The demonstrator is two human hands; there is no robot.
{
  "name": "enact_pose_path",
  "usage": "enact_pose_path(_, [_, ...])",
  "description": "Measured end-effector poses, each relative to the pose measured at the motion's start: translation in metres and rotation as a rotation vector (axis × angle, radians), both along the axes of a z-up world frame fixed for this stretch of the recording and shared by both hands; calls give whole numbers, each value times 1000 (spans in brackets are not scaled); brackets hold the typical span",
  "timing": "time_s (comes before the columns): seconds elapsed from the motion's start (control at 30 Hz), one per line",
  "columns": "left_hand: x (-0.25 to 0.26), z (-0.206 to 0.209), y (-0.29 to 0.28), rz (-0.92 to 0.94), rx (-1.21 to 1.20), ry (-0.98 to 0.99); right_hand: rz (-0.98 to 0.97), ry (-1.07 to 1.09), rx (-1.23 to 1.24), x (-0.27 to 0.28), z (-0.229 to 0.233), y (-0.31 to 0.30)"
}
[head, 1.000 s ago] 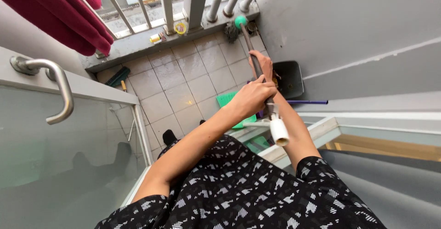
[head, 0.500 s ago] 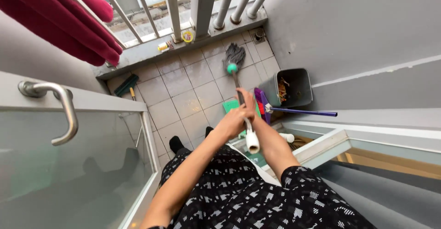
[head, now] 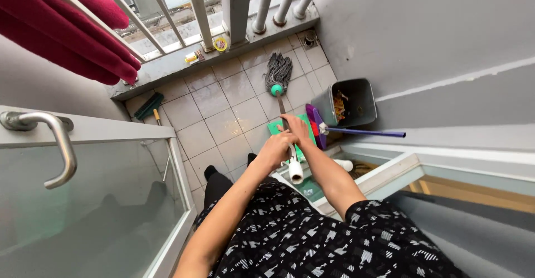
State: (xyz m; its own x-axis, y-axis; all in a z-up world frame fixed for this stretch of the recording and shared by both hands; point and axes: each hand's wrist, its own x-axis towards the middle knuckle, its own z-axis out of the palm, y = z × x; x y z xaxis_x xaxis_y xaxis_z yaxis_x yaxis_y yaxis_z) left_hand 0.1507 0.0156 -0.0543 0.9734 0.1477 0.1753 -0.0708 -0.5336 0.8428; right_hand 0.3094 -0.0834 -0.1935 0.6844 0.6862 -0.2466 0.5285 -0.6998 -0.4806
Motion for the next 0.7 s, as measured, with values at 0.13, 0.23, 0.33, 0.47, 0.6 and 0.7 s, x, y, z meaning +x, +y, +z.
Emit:
enact_pose_path(0.13, [2,2,-2,-38,14,143,-115,18,91,-28,43,3])
enact_pose_path(0.23, [-1,1,3,-58,34,96,-125,-52,272,-45,42,-7])
enact_pose_path(0.33, [-1,-15,9,-74,67,187,-291,45,241,-61,59,-3])
enact_pose_path(0.47, [-5,-30,11,-98,34,83,-332,19,353,-78,63,-7])
enact_pose_path(0.6, [-7,-35,16,-132,64,159,-334,47,452,-89,62,-3])
enact_pose_path(0.7, [-8,-46,17,-130,87,134,-356,31,498,-86,24,-2])
